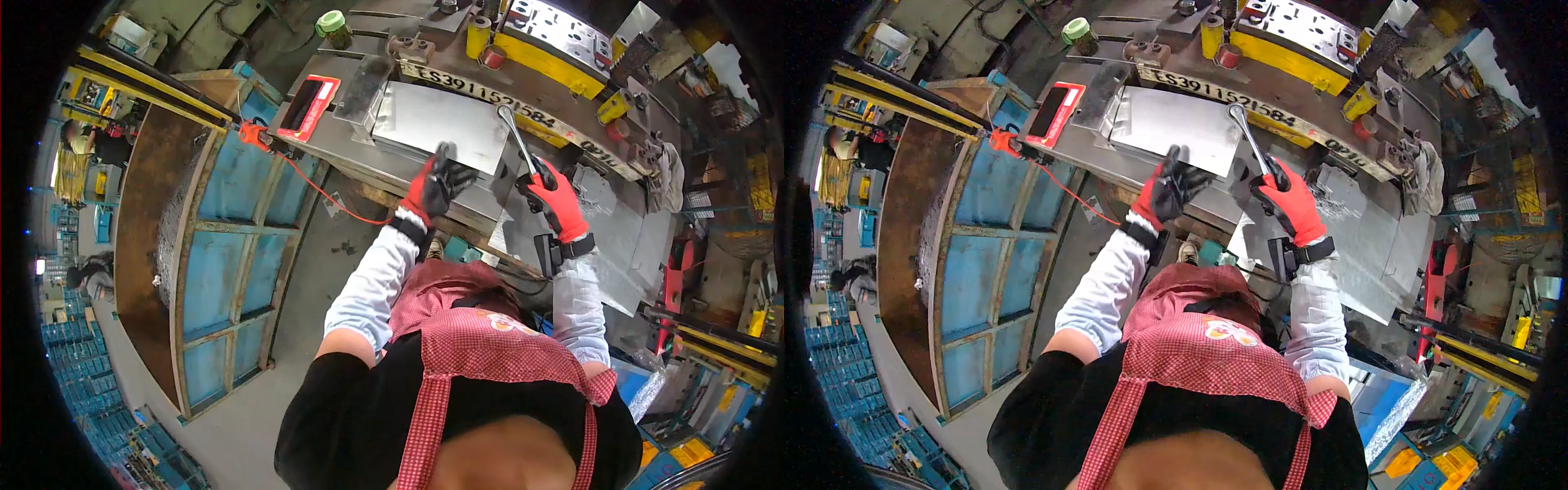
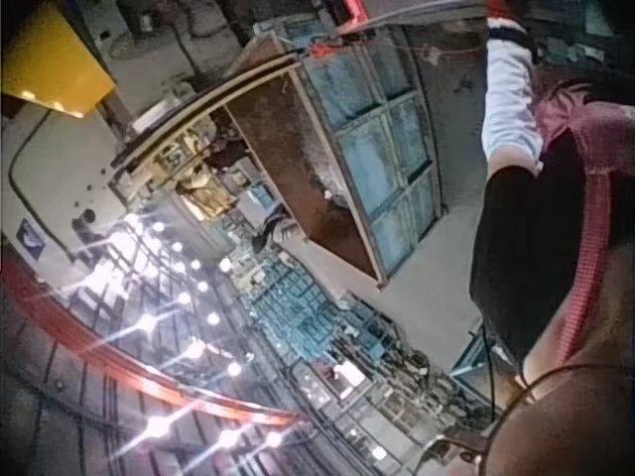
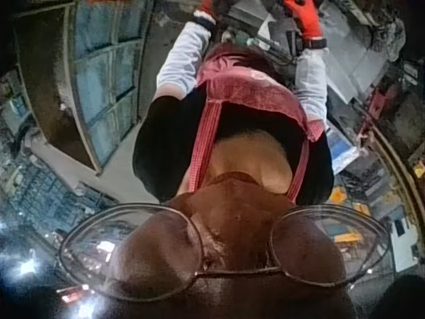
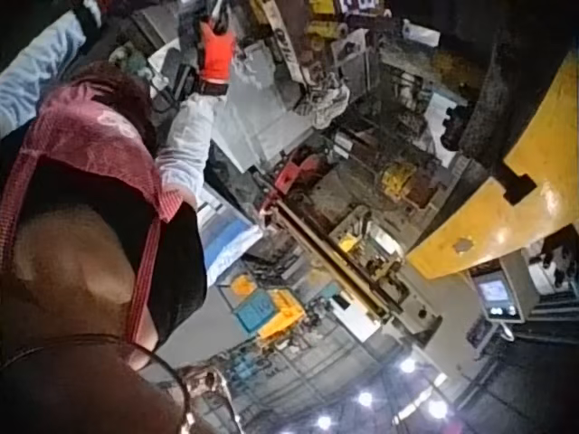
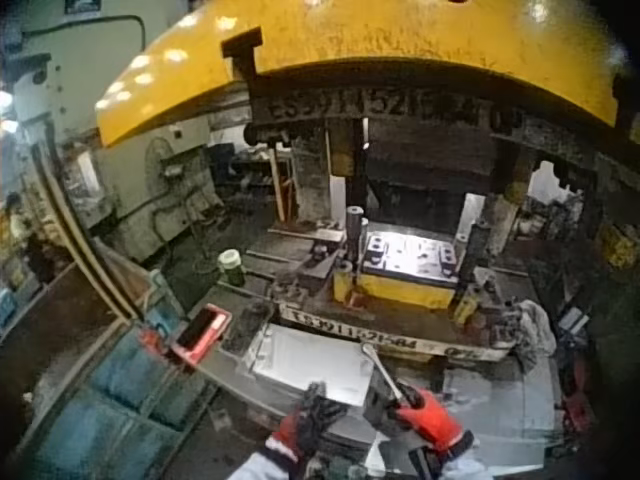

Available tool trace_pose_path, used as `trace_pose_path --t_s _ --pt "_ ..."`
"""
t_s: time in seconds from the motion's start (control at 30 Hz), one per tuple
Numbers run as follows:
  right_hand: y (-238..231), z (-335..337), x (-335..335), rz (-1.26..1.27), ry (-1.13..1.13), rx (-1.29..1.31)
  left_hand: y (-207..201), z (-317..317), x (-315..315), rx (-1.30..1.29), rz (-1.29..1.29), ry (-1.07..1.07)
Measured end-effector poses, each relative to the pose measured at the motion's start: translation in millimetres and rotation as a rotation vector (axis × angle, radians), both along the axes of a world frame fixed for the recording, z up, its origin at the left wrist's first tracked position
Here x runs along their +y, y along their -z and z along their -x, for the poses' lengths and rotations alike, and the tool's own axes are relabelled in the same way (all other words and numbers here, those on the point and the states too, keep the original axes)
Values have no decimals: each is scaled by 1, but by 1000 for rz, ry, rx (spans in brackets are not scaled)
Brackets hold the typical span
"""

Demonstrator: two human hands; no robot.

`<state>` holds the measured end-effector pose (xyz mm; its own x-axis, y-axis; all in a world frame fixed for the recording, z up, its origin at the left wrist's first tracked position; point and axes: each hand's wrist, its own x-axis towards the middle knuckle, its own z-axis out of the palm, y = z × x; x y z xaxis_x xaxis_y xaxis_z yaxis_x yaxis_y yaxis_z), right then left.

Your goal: Placing metal sheets into a press machine and sorting the finished parts into organized bins.

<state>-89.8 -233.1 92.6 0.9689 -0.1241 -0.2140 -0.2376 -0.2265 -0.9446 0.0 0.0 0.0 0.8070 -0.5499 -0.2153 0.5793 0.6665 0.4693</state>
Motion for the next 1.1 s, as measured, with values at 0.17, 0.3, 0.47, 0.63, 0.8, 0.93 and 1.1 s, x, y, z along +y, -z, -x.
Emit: trace_pose_path --t_s 0.17,0.3,0.47,0.63,0.8,0.93,1.1 --pt "-3 26 6 -9 66 -2 31 -16 20 171 7 184" --pt "-31 88 9 -163 -179 184 61 37 82 -380 -430 169" --pt "-27 149 8 -279 -165 94 -25 38 79 -1465 -1019 23" --pt "-56 147 8 -395 90 -89 -136 -50 -20 -1896 -840 -216" --pt "-99 110 4 -493 264 -220 -148 -141 -154 -683 -246 514" --pt "-106 69 -8 -293 206 -286 -88 -215 -189 -1048 -660 286" --pt "-98 50 -17 -436 151 -168 -60 -229 -146 -559 -132 376"
